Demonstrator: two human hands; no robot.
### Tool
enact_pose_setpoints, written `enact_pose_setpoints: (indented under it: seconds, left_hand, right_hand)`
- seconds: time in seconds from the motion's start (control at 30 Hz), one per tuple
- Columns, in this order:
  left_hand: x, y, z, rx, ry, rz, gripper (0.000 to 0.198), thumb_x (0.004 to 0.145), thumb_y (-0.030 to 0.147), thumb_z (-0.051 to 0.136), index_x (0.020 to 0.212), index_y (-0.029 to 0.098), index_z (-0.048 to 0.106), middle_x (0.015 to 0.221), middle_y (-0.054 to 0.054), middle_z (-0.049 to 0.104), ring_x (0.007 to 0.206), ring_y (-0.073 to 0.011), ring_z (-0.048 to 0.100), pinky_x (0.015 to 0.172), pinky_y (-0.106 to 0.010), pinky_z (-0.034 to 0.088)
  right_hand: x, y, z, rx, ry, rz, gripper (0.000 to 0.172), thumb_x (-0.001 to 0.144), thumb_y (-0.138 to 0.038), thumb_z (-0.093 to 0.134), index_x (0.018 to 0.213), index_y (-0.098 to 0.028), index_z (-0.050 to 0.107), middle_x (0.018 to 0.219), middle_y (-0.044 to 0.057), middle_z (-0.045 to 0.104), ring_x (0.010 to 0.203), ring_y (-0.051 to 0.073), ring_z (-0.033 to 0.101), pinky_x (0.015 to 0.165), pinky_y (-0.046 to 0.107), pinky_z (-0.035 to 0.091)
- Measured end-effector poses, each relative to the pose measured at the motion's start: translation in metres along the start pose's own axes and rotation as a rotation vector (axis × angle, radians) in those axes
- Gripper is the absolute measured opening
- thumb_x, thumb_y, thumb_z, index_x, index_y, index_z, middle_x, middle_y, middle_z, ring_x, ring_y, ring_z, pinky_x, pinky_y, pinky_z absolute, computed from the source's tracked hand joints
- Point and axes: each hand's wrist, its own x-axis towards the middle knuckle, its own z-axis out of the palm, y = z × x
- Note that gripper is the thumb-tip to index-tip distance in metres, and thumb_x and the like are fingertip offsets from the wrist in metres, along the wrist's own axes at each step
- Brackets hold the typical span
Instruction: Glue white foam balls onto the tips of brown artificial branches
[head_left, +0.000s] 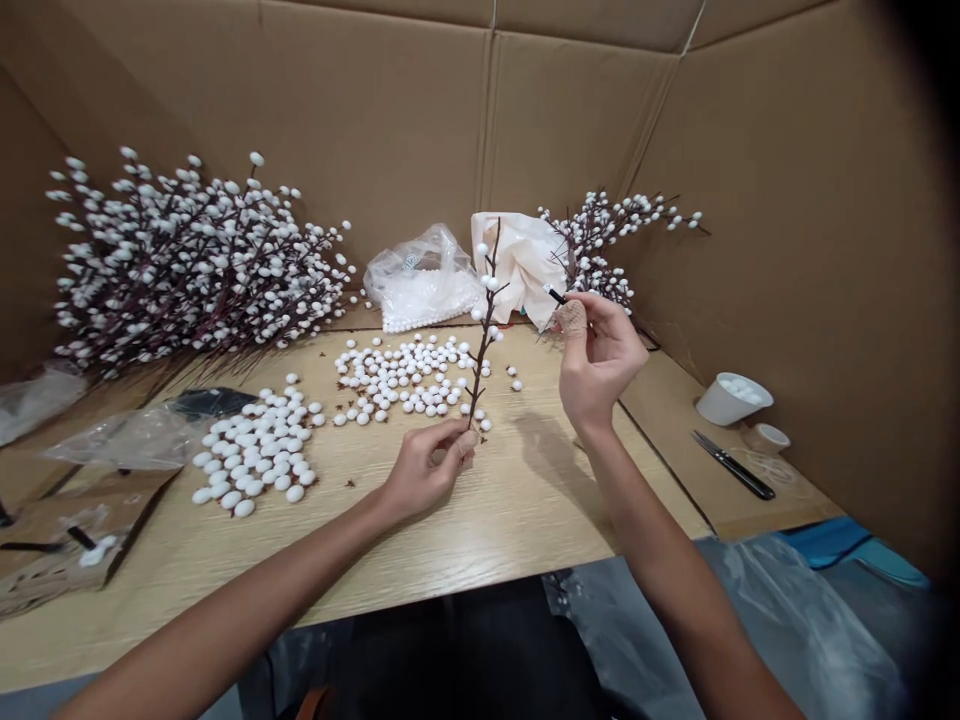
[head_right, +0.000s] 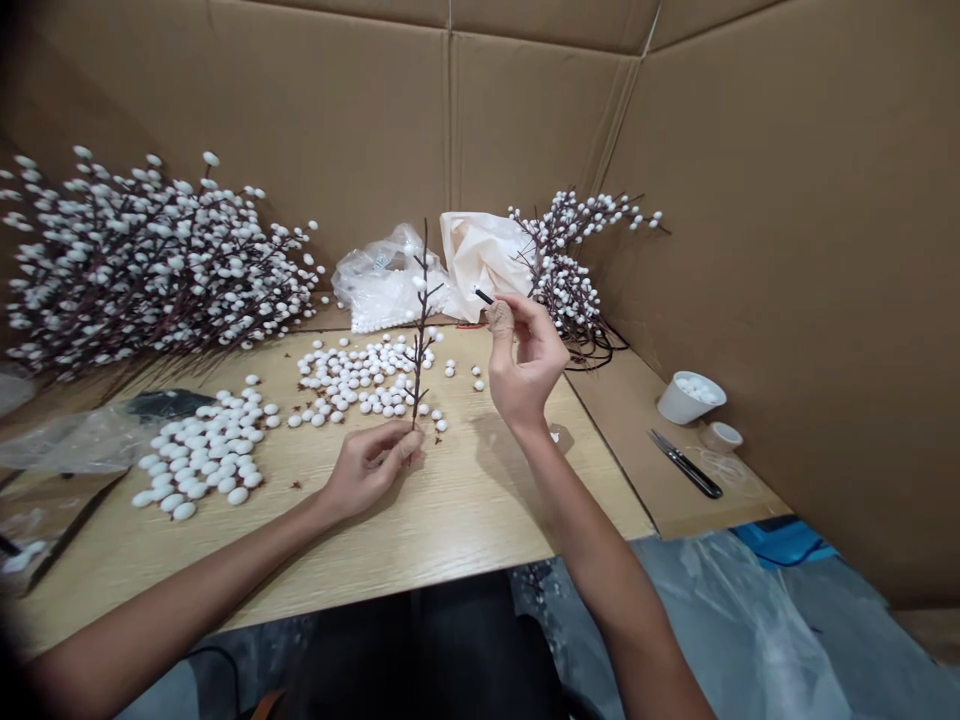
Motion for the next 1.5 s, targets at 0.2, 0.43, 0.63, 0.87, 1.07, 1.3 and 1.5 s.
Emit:
enact_pose_setpoints:
  seconds: [0.2, 0.43, 0.63, 0.87, 1.07, 1.3, 1.5]
  left_hand:
    - [-0.002, 0.002, 0.002, 0.017, -0.028, -0.008, 0.024, 0.088, 0.032, 0.053, 0.085, 0.011, 0.064, 0.073, -0.004, 0.063, 0.065, -0.0118, 0.061, 0.058, -0.019, 0.052]
    - [-0.002, 0.004, 0.002, 0.017, -0.025, -0.019, 0.024, 0.088, 0.033, 0.052, 0.083, 0.012, 0.064, 0.071, -0.003, 0.062, 0.062, -0.0108, 0.059, 0.055, -0.018, 0.052]
    - [-0.001, 0.008, 0.002, 0.011, -0.022, -0.011, 0.023, 0.088, 0.030, 0.052, 0.080, 0.012, 0.063, 0.073, -0.004, 0.063, 0.063, -0.0106, 0.059, 0.059, -0.018, 0.052]
    - [-0.001, 0.008, 0.001, 0.013, -0.035, -0.014, 0.024, 0.089, 0.031, 0.051, 0.080, 0.012, 0.063, 0.070, -0.004, 0.061, 0.062, -0.0102, 0.058, 0.058, -0.018, 0.052]
    - [-0.001, 0.010, 0.002, 0.000, -0.016, -0.009, 0.024, 0.088, 0.031, 0.053, 0.080, 0.012, 0.064, 0.072, -0.005, 0.064, 0.061, -0.0105, 0.058, 0.057, -0.019, 0.053]
    - [-0.001, 0.006, 0.002, -0.007, 0.005, 0.017, 0.023, 0.087, 0.031, 0.054, 0.083, 0.011, 0.065, 0.075, -0.006, 0.066, 0.062, -0.0112, 0.061, 0.056, -0.019, 0.054]
    - [0.000, 0.008, 0.003, 0.019, 0.023, 0.028, 0.024, 0.086, 0.030, 0.054, 0.081, 0.010, 0.066, 0.072, -0.006, 0.067, 0.058, -0.0107, 0.060, 0.054, -0.019, 0.054]
  right_hand:
    - [0.001, 0.001, -0.001, 0.005, -0.018, -0.017, 0.009, 0.086, -0.023, 0.057, 0.089, -0.019, 0.064, 0.078, 0.001, 0.063, 0.073, 0.012, 0.063, 0.069, 0.028, 0.054]
    - [-0.009, -0.005, -0.002, -0.101, -0.188, -0.145, 0.009, 0.082, -0.018, 0.059, 0.088, -0.020, 0.064, 0.078, 0.002, 0.065, 0.073, 0.015, 0.062, 0.066, 0.032, 0.052]
    - [-0.011, -0.011, -0.003, -0.134, -0.357, -0.205, 0.011, 0.080, -0.014, 0.058, 0.088, -0.019, 0.064, 0.080, 0.004, 0.068, 0.072, 0.015, 0.061, 0.065, 0.032, 0.051]
    - [-0.009, -0.011, -0.002, -0.158, -0.380, -0.230, 0.010, 0.079, -0.013, 0.058, 0.085, -0.018, 0.064, 0.078, 0.004, 0.068, 0.069, 0.014, 0.060, 0.064, 0.031, 0.049]
    - [-0.010, -0.009, -0.003, -0.157, -0.352, -0.208, 0.013, 0.079, -0.012, 0.058, 0.087, -0.019, 0.064, 0.078, 0.004, 0.067, 0.072, 0.016, 0.060, 0.065, 0.032, 0.050]
    - [-0.010, -0.009, -0.002, -0.152, -0.384, -0.200, 0.010, 0.079, -0.013, 0.058, 0.086, -0.019, 0.064, 0.077, 0.003, 0.067, 0.070, 0.015, 0.060, 0.065, 0.032, 0.049]
    - [-0.011, -0.007, -0.003, -0.139, -0.358, -0.166, 0.012, 0.079, -0.012, 0.059, 0.088, -0.018, 0.064, 0.080, 0.005, 0.067, 0.073, 0.016, 0.061, 0.066, 0.032, 0.050]
